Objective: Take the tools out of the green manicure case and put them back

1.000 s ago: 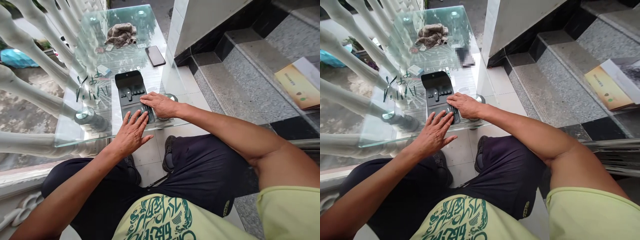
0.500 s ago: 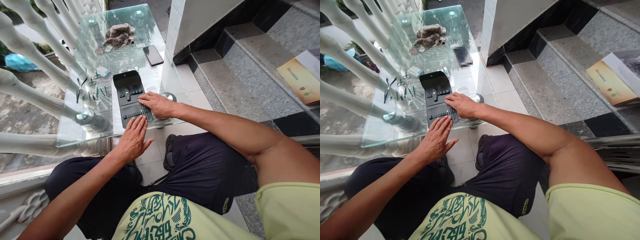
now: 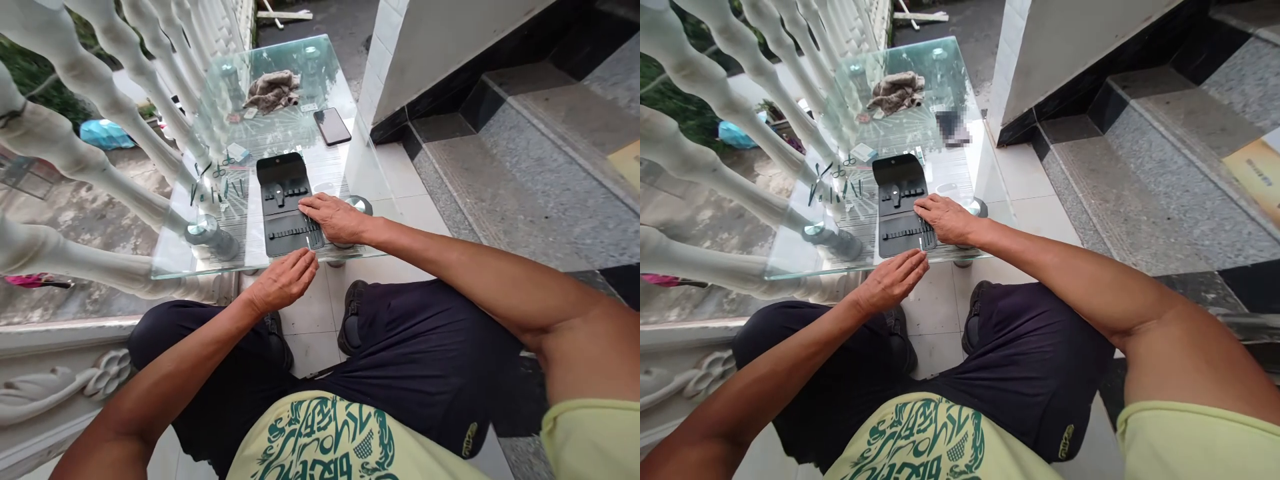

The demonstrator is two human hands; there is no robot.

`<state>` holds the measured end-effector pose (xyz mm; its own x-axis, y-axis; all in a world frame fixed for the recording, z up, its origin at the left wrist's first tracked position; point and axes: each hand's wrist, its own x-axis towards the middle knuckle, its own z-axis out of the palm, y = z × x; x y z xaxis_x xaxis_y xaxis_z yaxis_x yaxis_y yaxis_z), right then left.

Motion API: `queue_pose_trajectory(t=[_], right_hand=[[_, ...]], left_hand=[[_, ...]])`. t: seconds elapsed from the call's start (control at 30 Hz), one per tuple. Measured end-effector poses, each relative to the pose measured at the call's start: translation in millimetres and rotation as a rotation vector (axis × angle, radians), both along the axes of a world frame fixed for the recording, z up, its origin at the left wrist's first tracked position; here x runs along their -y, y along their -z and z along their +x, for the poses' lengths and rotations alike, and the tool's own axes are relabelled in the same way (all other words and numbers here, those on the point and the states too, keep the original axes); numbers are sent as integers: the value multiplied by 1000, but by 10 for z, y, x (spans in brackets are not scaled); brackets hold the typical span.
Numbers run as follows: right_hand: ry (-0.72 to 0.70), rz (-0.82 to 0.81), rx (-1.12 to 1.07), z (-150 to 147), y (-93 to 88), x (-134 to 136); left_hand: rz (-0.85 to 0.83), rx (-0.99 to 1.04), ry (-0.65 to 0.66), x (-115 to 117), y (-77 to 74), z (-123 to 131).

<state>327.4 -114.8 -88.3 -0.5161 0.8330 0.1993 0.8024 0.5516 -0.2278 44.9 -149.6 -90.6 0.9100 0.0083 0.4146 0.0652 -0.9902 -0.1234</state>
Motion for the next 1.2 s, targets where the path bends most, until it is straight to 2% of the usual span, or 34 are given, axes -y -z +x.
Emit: queue_pose_trajectory(t=[0.1, 0.17, 0.23, 0.3, 0.37, 0.47, 0.53, 0.63, 0.77, 0.87, 0.93, 1.0, 1.1, 1.2], right_hand=[[-5, 17, -8, 8, 34, -6], [-11, 34, -4, 15, 50, -9], [-15, 34, -6, 20, 52, -7], [-14, 20, -17, 22, 42, 1], [-8, 7, -26, 20, 29, 12], [-8, 13, -25, 18, 17, 23], [-14, 26, -20, 19, 16, 25], [-18, 31, -22, 24, 17, 25], [-13, 2, -30, 22, 13, 21], [-2, -14, -37, 17, 9, 11], [-3, -6, -34, 19, 5, -1], [-14, -1, -22, 30, -2, -18], [-22, -4, -12, 52, -17, -44], [-14, -14, -10, 61, -35, -57]], left_hand=[[8, 59, 23, 35, -225, -161], [13, 138, -17, -51, -405, -293], [44, 230, -94, -252, -549, -428], [57, 282, -221, -540, -618, -557], [10, 242, -357, -851, -609, -675], [-31, 64, -432, -1220, -511, -826], [-24, -41, -421, -1356, -435, -903], [-21, -147, -402, -1432, -348, -996], [-47, -215, -423, -1476, -314, -1137], [-52, -205, -422, -1463, -353, -1234], [-58, -143, -416, -1377, -407, -1215], [-87, -83, -393, -1202, -472, -1077], [-170, -32, -310, -807, -532, -666], [-252, -42, -260, -413, -475, -190]])
